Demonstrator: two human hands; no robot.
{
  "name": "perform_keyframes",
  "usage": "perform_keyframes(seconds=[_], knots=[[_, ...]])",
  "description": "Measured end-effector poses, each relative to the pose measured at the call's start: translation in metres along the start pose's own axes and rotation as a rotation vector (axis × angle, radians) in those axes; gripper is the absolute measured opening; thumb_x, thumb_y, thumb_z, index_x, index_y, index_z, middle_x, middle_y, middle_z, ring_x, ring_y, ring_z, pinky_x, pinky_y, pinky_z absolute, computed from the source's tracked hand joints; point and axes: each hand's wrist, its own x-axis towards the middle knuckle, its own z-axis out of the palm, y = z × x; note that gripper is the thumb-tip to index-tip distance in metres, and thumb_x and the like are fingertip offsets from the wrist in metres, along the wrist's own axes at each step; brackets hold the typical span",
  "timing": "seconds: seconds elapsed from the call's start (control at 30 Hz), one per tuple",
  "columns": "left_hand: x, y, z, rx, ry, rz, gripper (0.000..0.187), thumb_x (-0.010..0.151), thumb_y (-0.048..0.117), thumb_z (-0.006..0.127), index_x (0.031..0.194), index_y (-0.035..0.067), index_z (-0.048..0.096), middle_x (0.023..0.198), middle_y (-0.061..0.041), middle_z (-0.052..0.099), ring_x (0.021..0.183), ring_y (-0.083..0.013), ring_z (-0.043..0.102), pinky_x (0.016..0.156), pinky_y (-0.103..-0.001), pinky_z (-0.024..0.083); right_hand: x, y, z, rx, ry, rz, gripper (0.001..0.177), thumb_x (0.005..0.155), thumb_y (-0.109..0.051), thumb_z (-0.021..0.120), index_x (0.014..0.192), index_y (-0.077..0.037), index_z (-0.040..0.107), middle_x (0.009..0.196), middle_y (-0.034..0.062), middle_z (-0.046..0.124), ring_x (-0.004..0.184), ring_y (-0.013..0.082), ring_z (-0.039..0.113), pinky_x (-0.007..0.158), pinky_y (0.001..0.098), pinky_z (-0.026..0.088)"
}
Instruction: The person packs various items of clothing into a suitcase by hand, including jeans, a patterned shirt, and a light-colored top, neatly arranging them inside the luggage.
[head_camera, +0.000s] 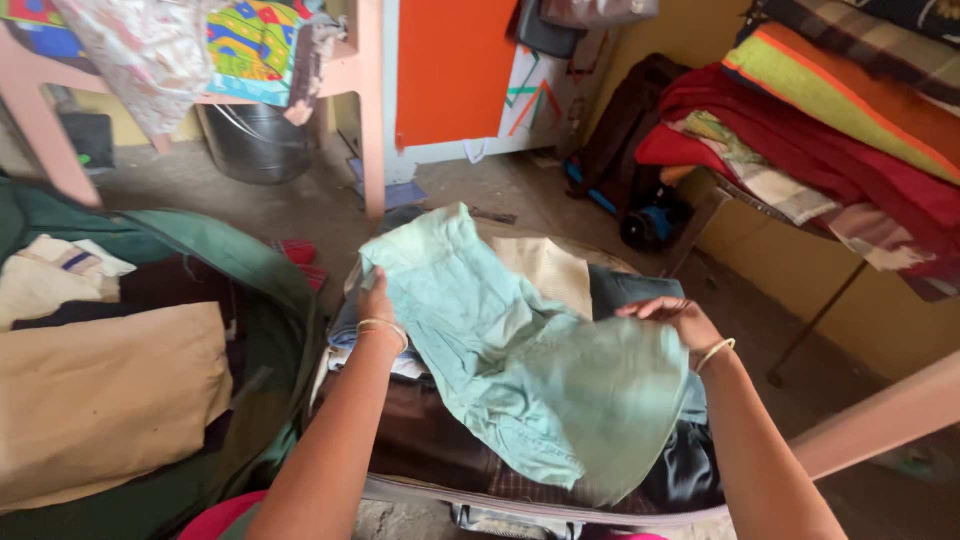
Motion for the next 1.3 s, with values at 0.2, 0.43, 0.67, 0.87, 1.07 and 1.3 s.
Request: perform_keyframes(seconds=[0.2,0.43,0.67,0.87,1.07,1.3], knots=[[-0.073,0.021,0.044,0.676,0.035,0.677,0.103,0.073,-0.002,0.078,0.158,0.010,0.022,0.151,-0.021,0.044,0.141,-0.0355,0.045,0.118,-0.047,0.036,0.010,-0.020,0.005,-0.074,0.227,-0.011,0.022,0.089,0.013,0.057,0.107,0.005,0.068,0.108,0.0214,0.065,0.107,0.0344,0.070,0.098,0.0442,0.060],[-0.143,0.044,0.082,1.866,-0.230,0.967,0.044,0.074,0.009,0.074,0.118,0.016,0.069,0.156,-0.009,0.045,0.154,-0.0364,0.020,0.115,-0.069,0.008,0.062,-0.006,0.152,-0.591,-0.055,0.162,0.049,0.086,-0.011,0.073,0.132,-0.005,0.058,0.118,0.0113,0.071,0.109,0.0250,0.069,0.097,0.0365,0.057],[-0.125,0.037,0.076,1.791,-0.689,0.663,0.064,0.073,0.019,0.075,0.135,0.016,0.060,0.150,-0.009,0.049,0.146,-0.0309,0.037,0.118,-0.065,0.003,0.097,0.060,0.210,-0.835,0.212,0.011,0.052,0.071,-0.017,0.089,0.116,0.002,0.070,0.100,0.0168,0.074,0.088,0.0274,0.068,0.081,0.0385,0.056],[-0.104,0.025,0.083,1.326,-0.501,0.869,0.044,0.095,0.023,0.058,0.137,0.011,0.062,0.134,-0.012,0.066,0.117,-0.0340,0.067,0.101,-0.054,0.046,0.081,-0.028,0.195,0.356,-0.106,-0.088,0.046,0.087,-0.002,0.067,0.132,0.006,0.059,0.113,0.0165,0.071,0.094,0.0231,0.069,0.088,0.0359,0.057],[-0.095,0.017,0.133,0.207,-0.448,-0.105,0.032,0.100,0.032,0.063,0.122,0.010,0.066,0.097,-0.003,0.070,0.082,-0.0149,0.069,0.063,-0.031,0.055,0.059,-0.049,0.235,-0.160,-0.018,-0.368,0.065,0.088,-0.009,0.074,0.147,-0.005,0.047,0.147,0.0145,0.055,0.134,0.0201,0.053,0.108,0.0371,0.044],[-0.109,0.021,0.126,0.351,-0.541,-0.013,0.035,0.096,0.034,0.065,0.115,0.005,0.070,0.088,-0.001,0.070,0.077,-0.0087,0.060,0.067,-0.025,0.047,0.060,-0.023,0.243,-0.508,0.247,-0.390,0.047,0.079,-0.013,0.085,0.120,0.000,0.066,0.111,0.0100,0.070,0.099,0.0133,0.066,0.081,0.0326,0.058]])
